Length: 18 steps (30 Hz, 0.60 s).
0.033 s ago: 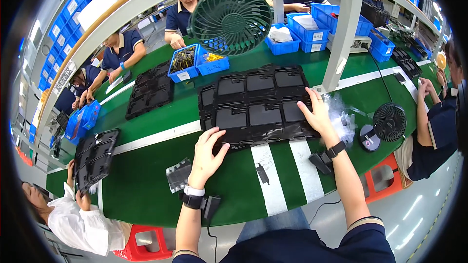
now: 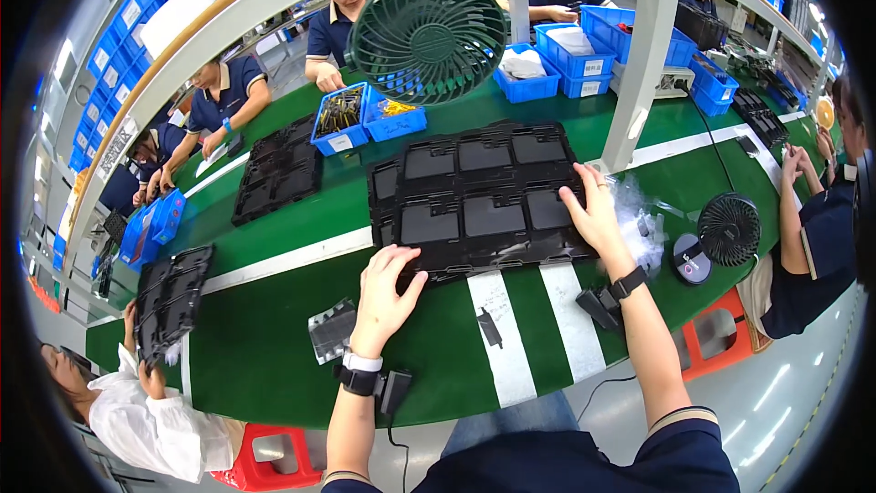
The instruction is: Applying protective films or components to electronic device parts on a production line.
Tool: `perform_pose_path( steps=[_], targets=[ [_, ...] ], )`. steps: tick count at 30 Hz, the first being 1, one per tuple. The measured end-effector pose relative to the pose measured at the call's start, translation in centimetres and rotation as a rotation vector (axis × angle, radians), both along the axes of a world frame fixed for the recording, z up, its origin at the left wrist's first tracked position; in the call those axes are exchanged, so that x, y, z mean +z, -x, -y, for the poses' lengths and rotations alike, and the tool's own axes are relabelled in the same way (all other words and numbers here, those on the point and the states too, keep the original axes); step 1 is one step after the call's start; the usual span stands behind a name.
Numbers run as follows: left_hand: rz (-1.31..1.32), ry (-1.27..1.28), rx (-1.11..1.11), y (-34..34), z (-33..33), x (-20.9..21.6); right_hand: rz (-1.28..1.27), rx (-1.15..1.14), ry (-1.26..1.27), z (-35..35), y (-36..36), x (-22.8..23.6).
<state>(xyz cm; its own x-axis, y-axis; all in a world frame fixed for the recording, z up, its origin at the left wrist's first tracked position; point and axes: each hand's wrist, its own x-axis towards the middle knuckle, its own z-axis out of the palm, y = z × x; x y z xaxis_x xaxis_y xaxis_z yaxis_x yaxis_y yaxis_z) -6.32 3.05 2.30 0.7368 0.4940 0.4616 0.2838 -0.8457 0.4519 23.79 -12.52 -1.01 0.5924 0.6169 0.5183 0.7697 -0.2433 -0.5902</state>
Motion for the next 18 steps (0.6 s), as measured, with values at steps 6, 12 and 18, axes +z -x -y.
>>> perform_pose_path(
  steps=[6, 12, 18],
  targets=[
    [-0.111, -0.025, 0.147, -0.1, 1.6, 1.0, -0.005, 0.015, 0.125, 1.5, 2.4, 2.6],
    [-0.14, 0.014, 0.251, 0.0, 2.3, 2.0, 0.06, 0.068, 0.182, 0.5, 2.2, 1.5],
    [-0.024, -0.122, 0.316, 0.3, 1.4, 1.4, 0.03, 0.192, 0.1, -0.3, 2.5, 0.4]
  ],
)
